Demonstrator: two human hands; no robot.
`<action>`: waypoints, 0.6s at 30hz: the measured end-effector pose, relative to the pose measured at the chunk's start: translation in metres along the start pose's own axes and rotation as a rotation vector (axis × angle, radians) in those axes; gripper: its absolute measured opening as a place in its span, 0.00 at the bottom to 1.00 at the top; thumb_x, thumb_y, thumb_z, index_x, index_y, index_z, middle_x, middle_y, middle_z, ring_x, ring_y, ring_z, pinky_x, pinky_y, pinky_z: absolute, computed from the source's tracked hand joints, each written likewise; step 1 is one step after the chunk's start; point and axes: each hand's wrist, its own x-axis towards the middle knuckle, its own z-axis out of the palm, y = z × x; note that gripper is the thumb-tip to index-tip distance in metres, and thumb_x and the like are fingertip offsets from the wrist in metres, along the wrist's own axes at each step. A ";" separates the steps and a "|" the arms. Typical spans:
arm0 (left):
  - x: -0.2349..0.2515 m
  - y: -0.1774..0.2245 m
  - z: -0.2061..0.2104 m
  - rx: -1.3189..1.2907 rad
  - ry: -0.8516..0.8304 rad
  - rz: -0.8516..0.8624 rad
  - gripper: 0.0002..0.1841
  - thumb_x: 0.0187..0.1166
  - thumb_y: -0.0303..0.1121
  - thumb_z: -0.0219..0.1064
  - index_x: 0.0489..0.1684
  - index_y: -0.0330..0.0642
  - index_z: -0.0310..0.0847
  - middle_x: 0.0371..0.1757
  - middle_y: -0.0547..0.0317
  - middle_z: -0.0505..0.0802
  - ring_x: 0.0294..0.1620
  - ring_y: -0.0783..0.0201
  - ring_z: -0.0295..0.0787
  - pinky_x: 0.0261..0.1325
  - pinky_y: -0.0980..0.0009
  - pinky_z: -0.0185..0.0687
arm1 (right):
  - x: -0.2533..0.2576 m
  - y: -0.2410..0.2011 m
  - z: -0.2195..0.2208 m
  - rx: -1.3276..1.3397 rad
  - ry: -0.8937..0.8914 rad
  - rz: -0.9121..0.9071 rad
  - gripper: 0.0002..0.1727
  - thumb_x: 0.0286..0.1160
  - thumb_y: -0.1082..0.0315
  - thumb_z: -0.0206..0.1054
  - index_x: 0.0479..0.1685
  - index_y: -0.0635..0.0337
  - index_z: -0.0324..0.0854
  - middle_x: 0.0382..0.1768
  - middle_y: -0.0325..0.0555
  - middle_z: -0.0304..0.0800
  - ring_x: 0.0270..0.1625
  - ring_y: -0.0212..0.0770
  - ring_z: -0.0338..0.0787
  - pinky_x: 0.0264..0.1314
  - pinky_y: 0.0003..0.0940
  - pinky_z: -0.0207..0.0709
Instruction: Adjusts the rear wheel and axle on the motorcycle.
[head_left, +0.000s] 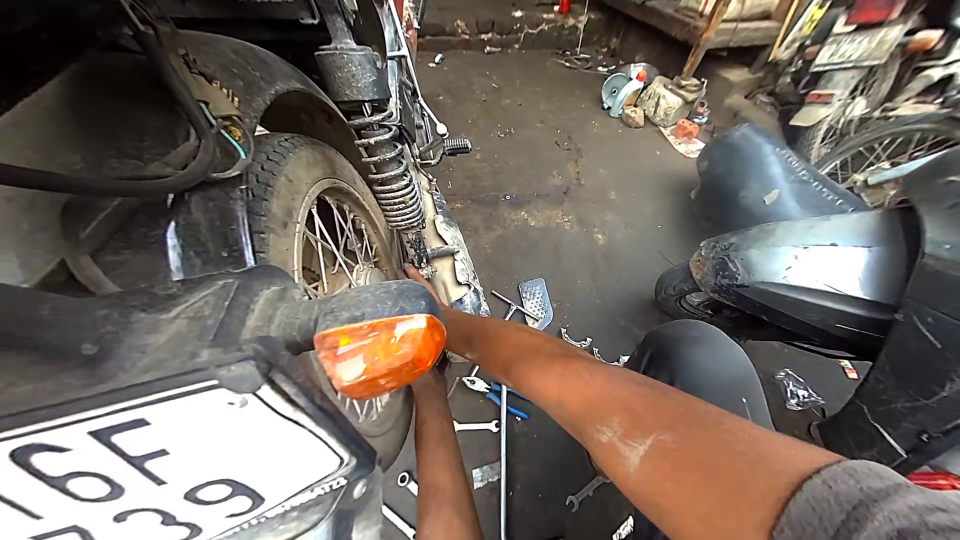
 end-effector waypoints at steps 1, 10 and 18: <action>0.001 -0.001 -0.002 0.020 0.000 0.047 0.20 0.93 0.40 0.52 0.73 0.36 0.71 0.61 0.42 0.85 0.56 0.52 0.84 0.57 0.49 0.83 | -0.001 0.000 -0.001 0.001 -0.004 -0.001 0.33 0.71 0.61 0.75 0.77 0.63 0.76 0.79 0.57 0.77 0.90 0.59 0.61 0.95 0.57 0.38; -0.008 0.002 0.002 0.064 0.013 -0.004 0.25 0.94 0.47 0.47 0.75 0.36 0.71 0.64 0.41 0.84 0.59 0.50 0.83 0.59 0.46 0.81 | 0.005 0.001 0.006 0.022 0.015 0.009 0.30 0.74 0.63 0.73 0.77 0.63 0.77 0.79 0.56 0.78 0.91 0.59 0.61 0.96 0.55 0.37; -0.007 -0.011 -0.002 -0.133 -0.038 0.043 0.21 0.92 0.46 0.47 0.72 0.43 0.71 0.62 0.50 0.85 0.59 0.56 0.84 0.58 0.51 0.81 | 0.006 0.002 0.004 0.061 0.010 0.011 0.29 0.72 0.66 0.74 0.74 0.64 0.78 0.77 0.56 0.79 0.90 0.59 0.62 0.96 0.55 0.35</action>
